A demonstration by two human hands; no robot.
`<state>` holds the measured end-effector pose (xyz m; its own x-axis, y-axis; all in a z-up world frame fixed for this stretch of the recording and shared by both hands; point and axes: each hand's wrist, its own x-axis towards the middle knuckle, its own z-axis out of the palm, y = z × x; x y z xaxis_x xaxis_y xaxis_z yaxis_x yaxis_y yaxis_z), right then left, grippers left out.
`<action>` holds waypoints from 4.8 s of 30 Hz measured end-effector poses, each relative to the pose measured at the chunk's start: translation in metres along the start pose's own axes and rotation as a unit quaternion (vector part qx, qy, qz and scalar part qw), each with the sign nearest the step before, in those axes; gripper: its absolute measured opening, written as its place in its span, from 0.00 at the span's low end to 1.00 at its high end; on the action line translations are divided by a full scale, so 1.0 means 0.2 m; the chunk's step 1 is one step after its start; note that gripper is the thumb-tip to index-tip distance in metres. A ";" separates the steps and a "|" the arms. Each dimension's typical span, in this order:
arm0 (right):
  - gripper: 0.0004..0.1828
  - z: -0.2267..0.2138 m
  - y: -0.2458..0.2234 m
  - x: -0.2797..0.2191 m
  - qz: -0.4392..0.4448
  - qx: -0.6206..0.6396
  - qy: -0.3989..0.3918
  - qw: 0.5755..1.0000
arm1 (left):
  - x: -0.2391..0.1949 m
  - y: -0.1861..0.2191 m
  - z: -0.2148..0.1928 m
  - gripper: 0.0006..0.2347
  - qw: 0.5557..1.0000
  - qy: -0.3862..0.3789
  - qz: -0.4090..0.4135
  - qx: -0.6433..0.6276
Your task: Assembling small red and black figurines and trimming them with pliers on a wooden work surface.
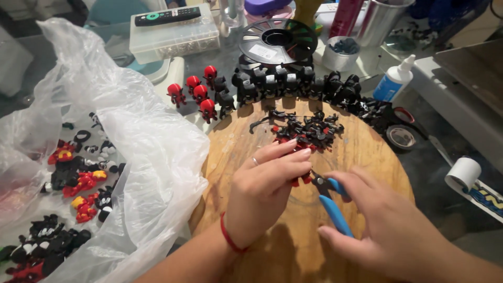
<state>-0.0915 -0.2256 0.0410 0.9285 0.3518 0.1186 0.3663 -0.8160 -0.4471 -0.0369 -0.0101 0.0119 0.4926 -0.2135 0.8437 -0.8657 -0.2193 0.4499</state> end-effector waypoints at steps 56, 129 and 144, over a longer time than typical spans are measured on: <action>0.25 0.04 0.05 0.09 -0.017 0.114 0.075 0.991 | -0.03 -0.10 0.03 0.15 0.717 0.049 -0.476 -0.508; 0.13 0.10 0.14 0.17 0.058 0.268 0.100 0.956 | 0.01 -0.01 0.05 0.11 0.863 -0.021 -0.407 -0.299; 0.10 0.07 0.11 0.16 -0.037 0.186 0.095 0.977 | 0.03 0.03 0.03 0.11 0.912 -0.048 -0.368 -0.174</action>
<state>-0.0543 -0.2260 0.0227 0.9081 0.2830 0.3086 0.4175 -0.5556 -0.7190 -0.0385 -0.0176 0.0186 0.9429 -0.2164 0.2532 -0.2648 -0.0261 0.9639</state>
